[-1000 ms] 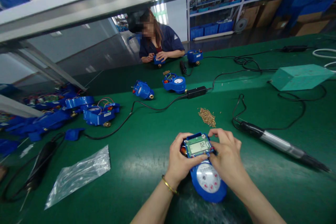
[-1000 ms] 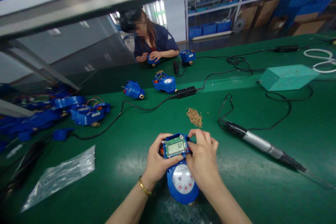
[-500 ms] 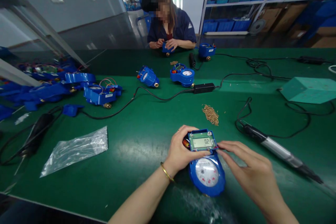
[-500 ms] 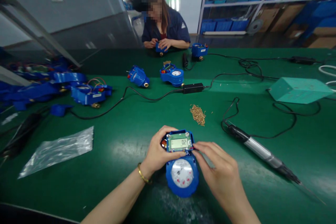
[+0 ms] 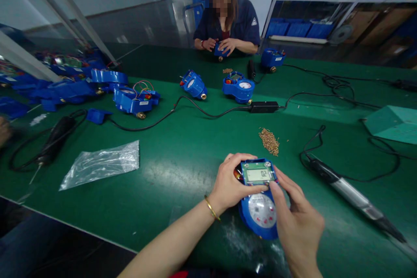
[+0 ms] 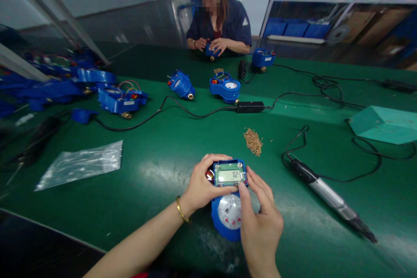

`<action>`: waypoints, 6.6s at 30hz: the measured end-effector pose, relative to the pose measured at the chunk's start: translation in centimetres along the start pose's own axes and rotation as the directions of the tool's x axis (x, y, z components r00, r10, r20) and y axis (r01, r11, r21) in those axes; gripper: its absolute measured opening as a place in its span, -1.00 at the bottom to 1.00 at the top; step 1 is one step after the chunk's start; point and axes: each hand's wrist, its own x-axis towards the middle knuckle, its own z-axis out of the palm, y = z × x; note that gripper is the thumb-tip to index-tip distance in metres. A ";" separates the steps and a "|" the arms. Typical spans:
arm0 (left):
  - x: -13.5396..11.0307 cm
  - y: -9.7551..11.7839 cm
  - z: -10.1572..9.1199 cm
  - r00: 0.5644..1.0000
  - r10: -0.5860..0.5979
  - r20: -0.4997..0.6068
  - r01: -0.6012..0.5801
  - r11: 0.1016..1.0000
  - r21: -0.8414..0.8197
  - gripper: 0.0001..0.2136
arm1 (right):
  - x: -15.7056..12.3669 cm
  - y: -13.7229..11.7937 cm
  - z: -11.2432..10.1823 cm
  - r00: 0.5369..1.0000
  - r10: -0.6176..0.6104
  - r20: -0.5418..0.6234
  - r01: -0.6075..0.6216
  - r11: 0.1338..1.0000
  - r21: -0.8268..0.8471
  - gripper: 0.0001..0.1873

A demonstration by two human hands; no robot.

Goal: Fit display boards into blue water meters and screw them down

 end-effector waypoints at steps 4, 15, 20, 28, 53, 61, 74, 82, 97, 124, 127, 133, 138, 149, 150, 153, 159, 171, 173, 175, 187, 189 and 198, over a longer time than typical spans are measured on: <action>-0.3 0.0 -0.1 0.999 -0.032 0.019 0.033 0.999 -0.043 -0.47 | 0.0 0.2 0.4 0.949 0.313 0.046 -0.316 0.928 0.200 -0.58; 0.0 0.1 -0.6 0.995 0.003 0.096 -0.001 1.000 -0.026 -0.37 | 0.0 0.5 -0.2 0.983 0.184 -0.001 -0.184 0.982 -0.035 -0.54; 0.2 -0.1 -2.2 0.950 0.094 0.298 -0.102 0.995 0.012 -0.24 | 0.5 0.5 -0.7 0.983 0.182 0.018 -0.180 0.981 -0.073 -0.53; 0.4 -0.3 -2.1 0.965 0.084 0.247 -0.085 0.996 -0.004 -0.41 | 0.9 0.9 -1.0 0.990 0.138 0.031 -0.134 0.987 -0.090 -0.53; 1.6 -0.9 -2.3 0.961 0.201 0.190 -0.221 0.971 0.090 -0.43 | 4.0 0.2 -3.0 0.862 -0.425 0.276 0.496 0.818 -0.291 -0.61; 0.7 -0.3 -1.2 0.971 0.141 0.194 -0.172 0.973 0.155 -0.38 | 3.3 0.7 -2.3 0.877 -0.448 0.173 0.480 0.821 -0.310 -0.65; 1.3 1.2 -1.0 0.968 -0.050 0.244 0.006 0.984 0.178 -0.50 | 3.0 1.7 -2.1 0.920 -0.365 0.143 0.390 0.889 -0.240 -0.60; 0.9 1.5 -0.7 0.971 -0.052 0.232 -0.008 0.968 0.251 -0.59 | 2.7 1.5 -2.1 0.907 -0.392 0.154 0.420 0.876 -0.239 -0.62; 3.1 1.5 -3.9 0.817 0.040 0.576 -0.163 0.973 0.165 -0.48 | 2.9 2.0 -2.2 0.881 -0.446 0.157 0.473 0.831 -0.292 -0.63; 1.6 0.1 -1.9 0.913 0.134 0.386 -0.250 0.930 0.270 -0.55 | 4.1 2.0 -3.5 0.817 -0.465 0.340 0.539 0.826 -0.165 -0.66; 1.6 -0.1 -2.0 0.915 0.133 0.380 -0.243 0.935 0.258 -0.52 | 5.3 2.2 -3.8 0.804 -0.447 0.392 0.514 0.854 -0.079 -0.70; 1.4 -0.2 -2.2 0.921 0.125 0.369 -0.222 0.947 0.234 -0.55 | 5.4 2.5 -3.0 0.827 0.077 0.557 -0.189 0.971 0.146 -0.45; 1.5 -0.2 -2.2 0.925 0.098 0.368 -0.195 0.952 0.236 -0.54 | 5.8 2.9 -2.3 0.746 0.256 0.616 -0.482 0.845 0.233 -0.25; 1.5 -0.5 -2.2 0.921 0.102 0.375 -0.207 0.945 0.252 -0.53 | 12.2 1.7 -1.2 0.512 0.186 0.839 -0.422 0.905 0.056 -0.52; 1.5 -0.5 -2.2 0.920 0.102 0.378 -0.208 0.945 0.251 -0.54 | 12.4 1.6 -1.1 0.497 0.192 0.847 -0.418 0.907 0.040 -0.53; 1.6 -0.6 -2.1 0.921 0.112 0.373 -0.214 0.946 0.245 -0.54 | 12.8 1.6 -0.7 0.463 0.204 0.863 -0.418 0.908 0.010 -0.60; 1.7 -0.4 -1.9 0.915 0.115 0.387 -0.217 0.948 0.232 -0.54 | 13.2 1.7 0.2 0.461 0.206 0.863 -0.410 0.912 0.001 -0.61; 1.6 -0.1 -2.2 0.918 0.093 0.385 -0.187 0.959 0.214 -0.52 | 7.0 1.4 -6.8 0.799 -0.313 0.513 0.389 0.920 -0.045 -0.82; 1.7 -0.2 -2.1 0.918 0.102 0.383 -0.199 0.954 0.224 -0.52 | 4.7 0.9 -6.9 0.658 -0.456 0.599 0.602 0.797 -0.055 -0.73; 1.7 -0.2 -2.0 0.921 0.114 0.371 -0.211 0.949 0.233 -0.52 | 3.4 0.2 -6.4 0.579 -0.498 0.646 0.715 0.691 -0.108 -0.65; 1.6 0.0 -1.9 0.923 0.111 0.368 -0.206 0.951 0.232 -0.57 | 3.3 -2.0 -4.3 0.518 -0.395 0.759 0.851 0.326 -0.411 -0.57; 1.6 0.0 -1.9 0.922 0.108 0.371 -0.205 0.951 0.233 -0.58 | 2.9 -2.2 -4.0 0.521 -0.386 0.761 0.854 0.251 -0.456 -0.58; 1.8 0.2 -2.0 0.912 0.113 0.395 -0.225 0.942 0.250 -0.54 | 2.5 -1.8 -3.8 0.532 -0.278 0.800 0.843 0.086 -0.531 -0.61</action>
